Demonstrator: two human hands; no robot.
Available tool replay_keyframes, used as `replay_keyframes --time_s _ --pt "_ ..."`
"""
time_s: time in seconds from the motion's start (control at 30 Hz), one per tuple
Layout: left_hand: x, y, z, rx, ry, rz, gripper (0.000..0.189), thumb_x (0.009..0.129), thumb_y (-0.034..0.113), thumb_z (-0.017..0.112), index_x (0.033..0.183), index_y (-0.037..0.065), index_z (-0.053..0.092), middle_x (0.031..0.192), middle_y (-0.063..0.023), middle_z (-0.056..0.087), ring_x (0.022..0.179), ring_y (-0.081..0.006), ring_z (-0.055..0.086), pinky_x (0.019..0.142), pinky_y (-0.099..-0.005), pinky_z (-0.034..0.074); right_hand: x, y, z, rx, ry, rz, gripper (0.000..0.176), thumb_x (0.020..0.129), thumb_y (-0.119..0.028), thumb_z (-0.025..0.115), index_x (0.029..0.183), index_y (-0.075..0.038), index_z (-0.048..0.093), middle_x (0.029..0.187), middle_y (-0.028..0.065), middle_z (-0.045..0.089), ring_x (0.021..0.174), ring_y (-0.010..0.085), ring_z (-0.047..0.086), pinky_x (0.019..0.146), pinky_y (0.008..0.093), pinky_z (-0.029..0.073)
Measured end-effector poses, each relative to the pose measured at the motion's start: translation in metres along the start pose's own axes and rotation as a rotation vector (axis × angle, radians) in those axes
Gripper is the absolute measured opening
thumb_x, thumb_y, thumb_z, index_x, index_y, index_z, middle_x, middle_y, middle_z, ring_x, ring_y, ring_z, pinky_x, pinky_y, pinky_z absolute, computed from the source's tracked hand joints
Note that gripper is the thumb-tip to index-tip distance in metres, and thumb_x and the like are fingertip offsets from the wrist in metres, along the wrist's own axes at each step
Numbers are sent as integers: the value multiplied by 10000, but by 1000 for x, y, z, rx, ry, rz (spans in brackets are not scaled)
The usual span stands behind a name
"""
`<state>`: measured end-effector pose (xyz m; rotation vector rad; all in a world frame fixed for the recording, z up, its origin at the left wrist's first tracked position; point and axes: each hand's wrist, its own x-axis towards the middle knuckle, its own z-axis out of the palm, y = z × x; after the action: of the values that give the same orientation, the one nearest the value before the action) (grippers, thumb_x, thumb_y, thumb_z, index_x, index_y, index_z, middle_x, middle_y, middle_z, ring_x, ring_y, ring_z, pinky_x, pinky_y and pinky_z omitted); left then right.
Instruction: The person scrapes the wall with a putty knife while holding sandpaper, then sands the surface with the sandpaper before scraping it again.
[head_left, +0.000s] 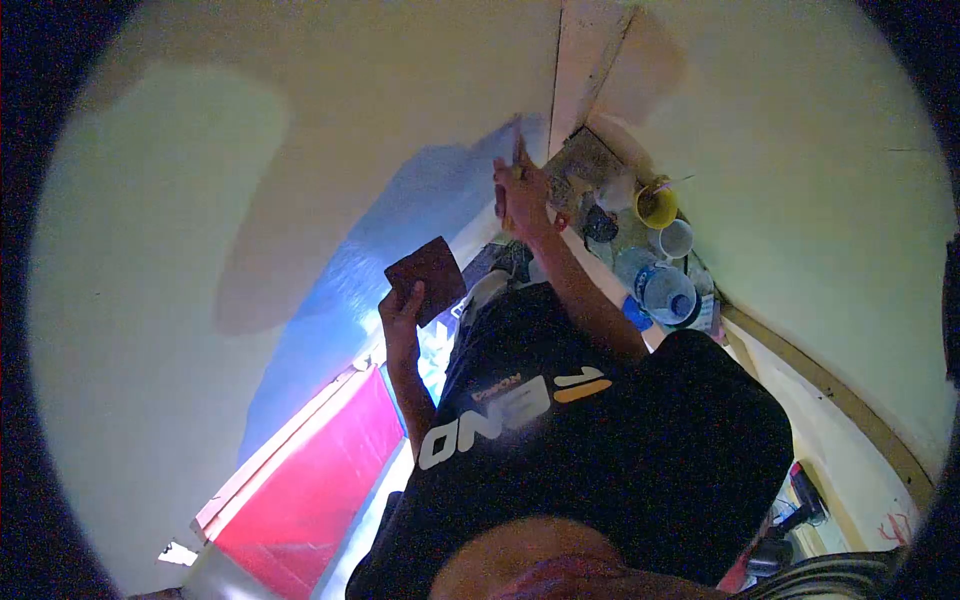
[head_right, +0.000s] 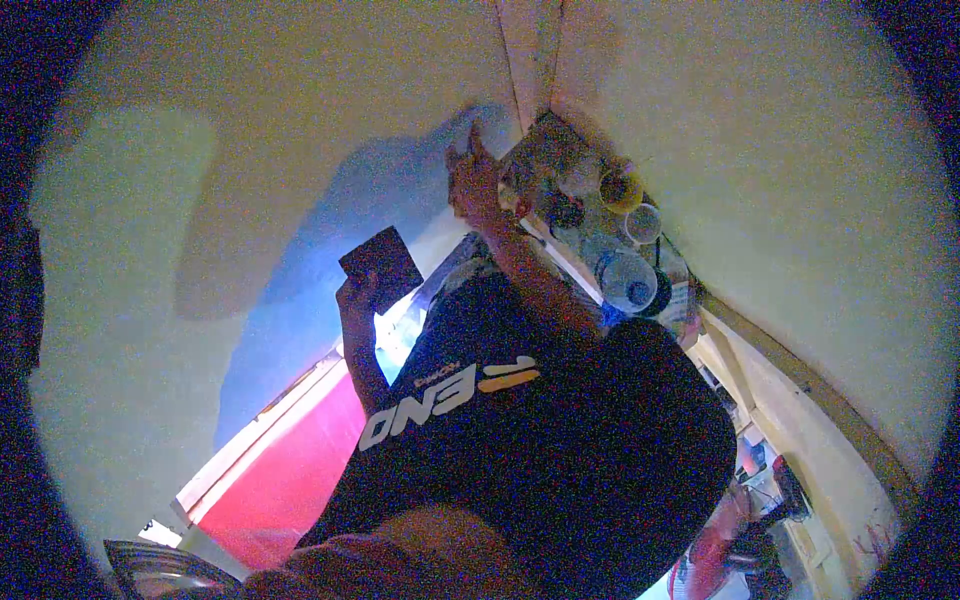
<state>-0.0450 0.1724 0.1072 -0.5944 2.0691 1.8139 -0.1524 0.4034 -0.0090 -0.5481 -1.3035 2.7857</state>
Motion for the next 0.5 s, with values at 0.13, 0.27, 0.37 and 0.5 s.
replay_keyframes --time_s 0.13,0.27,0.37,0.5 --pt "-3 2 0 48 28 -5 300 835 234 650 1003 -12 617 883 -31 629 776 -102 543 713 -276 438 -22 -27 24 -118 78 24 543 864 -173 609 1350 -177 369 587 -33 478 353 59 401 298 217 343" --pt "-11 8 2 -39 -10 16 279 838 217 642 1003 -7 621 885 -26 635 780 -94 551 714 -272 443 -9 -21 9 118 58 158 473 865 -207 613 1287 -170 402 575 -25 475 344 71 410 297 226 348" --pt "-11 14 5 -48 -16 32 270 843 207 632 1009 -5 619 893 -29 637 788 -98 558 722 -277 449 -19 -24 16 35 40 182 448 862 -231 617 1261 -180 421 565 -28 468 348 71 413 298 224 350" --pt "-15 16 7 -46 -32 87 271 849 204 622 1019 -6 613 908 -38 635 798 -107 561 726 -281 455 -20 -43 16 11 74 257 452 863 -219 610 1271 -188 419 567 -31 452 357 70 411 299 224 351"
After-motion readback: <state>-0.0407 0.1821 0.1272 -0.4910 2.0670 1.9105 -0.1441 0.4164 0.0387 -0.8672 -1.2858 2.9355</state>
